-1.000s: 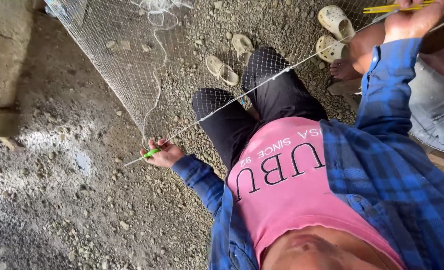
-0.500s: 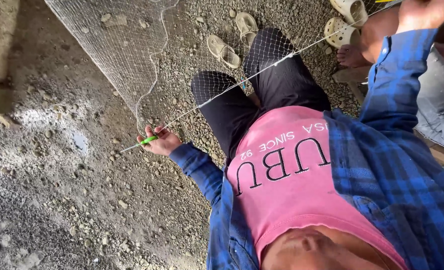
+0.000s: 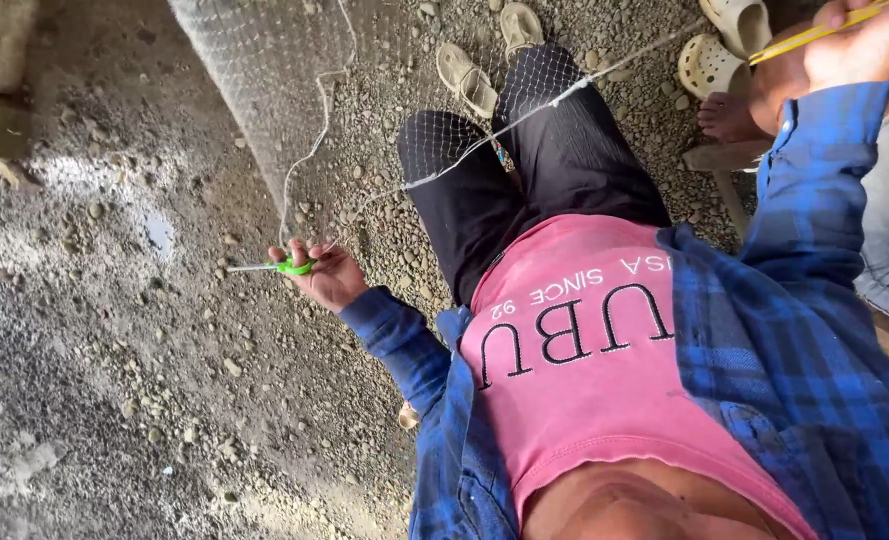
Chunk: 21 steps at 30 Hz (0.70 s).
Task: A person uses a netting needle and scissors to repair or weave a fine-mesh fishing net.
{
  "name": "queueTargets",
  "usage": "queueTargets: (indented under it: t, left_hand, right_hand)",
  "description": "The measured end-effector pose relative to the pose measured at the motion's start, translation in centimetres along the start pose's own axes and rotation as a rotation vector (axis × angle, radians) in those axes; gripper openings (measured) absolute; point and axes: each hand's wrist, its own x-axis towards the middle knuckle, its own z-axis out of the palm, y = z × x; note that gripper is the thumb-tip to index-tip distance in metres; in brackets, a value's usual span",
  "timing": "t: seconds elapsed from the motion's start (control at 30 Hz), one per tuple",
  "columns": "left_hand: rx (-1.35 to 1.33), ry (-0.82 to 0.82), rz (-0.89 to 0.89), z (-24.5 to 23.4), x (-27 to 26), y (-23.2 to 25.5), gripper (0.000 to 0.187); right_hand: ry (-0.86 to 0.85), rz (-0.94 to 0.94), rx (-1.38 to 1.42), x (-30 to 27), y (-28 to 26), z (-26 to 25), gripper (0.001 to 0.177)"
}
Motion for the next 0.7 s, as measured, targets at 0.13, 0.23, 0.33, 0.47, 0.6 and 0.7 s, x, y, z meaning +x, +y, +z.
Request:
queueTargets:
  t: [0.13, 0.23, 0.33, 0.47, 0.6, 0.7]
  left_hand:
    - [-0.169, -0.243, -0.141, 0.4, -3.7, -1.6, 0.014]
    - [-0.327, -0.715, -0.370, 0.9, -6.8, -3.8, 0.035]
    - [-0.284, -0.621, -0.515, 0.9, -10.6, -5.5, 0.039]
    - [-0.001, -0.459, -0.519, 0.4, -13.6, -8.0, 0.048]
    - [0.057, -0.480, -0.417, -0.8, -13.2, -9.0, 0.050]
    - [0.199, -0.567, -0.420, -0.5, -13.9, -10.1, 0.043]
  right_hand:
    - [0.261, 0.329, -0.128, -5.7, 5.1, 3.7, 0.019]
    - [-0.651, 0.556, -0.771, -17.4, 8.8, 11.3, 0.024]
    - [-0.784, 1.304, -0.567, -28.0, 12.7, 15.1, 0.065]
    - [-0.809, 1.473, -0.115, -32.3, 14.8, 18.5, 0.069]
    - [-0.796, 1.118, -0.145, -28.1, 12.8, 19.1, 0.024]
    - [-0.833, 0.452, -0.807, -29.2, 7.5, 19.0, 0.025]
